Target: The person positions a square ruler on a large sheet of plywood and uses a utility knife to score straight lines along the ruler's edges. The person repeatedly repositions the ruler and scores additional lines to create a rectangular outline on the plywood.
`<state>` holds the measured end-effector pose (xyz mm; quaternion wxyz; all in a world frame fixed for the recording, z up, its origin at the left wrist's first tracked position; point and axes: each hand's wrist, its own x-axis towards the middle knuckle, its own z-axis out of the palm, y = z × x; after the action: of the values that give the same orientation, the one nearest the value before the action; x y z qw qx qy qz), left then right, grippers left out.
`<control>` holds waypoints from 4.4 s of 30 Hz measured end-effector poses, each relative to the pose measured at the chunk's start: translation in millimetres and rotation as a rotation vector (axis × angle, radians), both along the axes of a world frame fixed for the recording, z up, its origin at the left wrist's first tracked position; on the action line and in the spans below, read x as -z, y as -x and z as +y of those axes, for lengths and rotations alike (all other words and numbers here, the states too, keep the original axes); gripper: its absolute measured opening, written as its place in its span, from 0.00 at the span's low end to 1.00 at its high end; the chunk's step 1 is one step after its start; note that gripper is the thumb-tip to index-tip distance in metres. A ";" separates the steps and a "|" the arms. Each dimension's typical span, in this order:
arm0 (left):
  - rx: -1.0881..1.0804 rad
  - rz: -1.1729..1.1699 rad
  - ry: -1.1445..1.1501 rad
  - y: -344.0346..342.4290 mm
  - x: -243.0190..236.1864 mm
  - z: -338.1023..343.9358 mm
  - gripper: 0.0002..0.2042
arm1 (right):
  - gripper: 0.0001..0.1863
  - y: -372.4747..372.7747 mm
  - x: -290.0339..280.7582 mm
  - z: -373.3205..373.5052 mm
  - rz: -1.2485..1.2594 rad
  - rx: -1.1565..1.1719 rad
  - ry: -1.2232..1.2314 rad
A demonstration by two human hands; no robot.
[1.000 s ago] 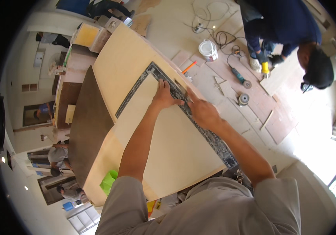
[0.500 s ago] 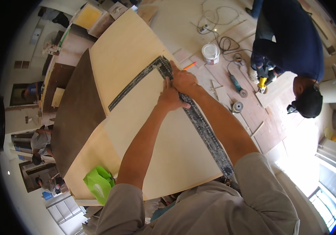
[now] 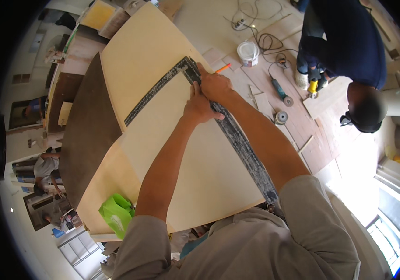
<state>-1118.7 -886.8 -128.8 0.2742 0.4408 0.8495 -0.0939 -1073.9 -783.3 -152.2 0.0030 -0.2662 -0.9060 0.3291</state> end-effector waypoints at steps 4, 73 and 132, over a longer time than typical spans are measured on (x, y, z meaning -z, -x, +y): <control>0.015 0.012 0.023 -0.4 -0.2 1.9 0.62 | 0.39 -3.5 -12.5 0.9 -0.061 -0.036 -0.038; -0.042 0.029 -0.071 -3.0 4.3 -4.6 0.64 | 0.37 6.5 31.4 5.0 0.012 -0.088 -0.247; -0.068 0.026 -0.064 -2.7 5.2 -6.3 0.61 | 0.39 3.4 42.4 7.2 0.065 -0.147 -0.355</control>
<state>-1116.0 -893.1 -134.0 0.2516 0.4192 0.8700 -0.0630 -1077.3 -776.0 -194.6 0.0549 -0.1837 -0.9663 0.1720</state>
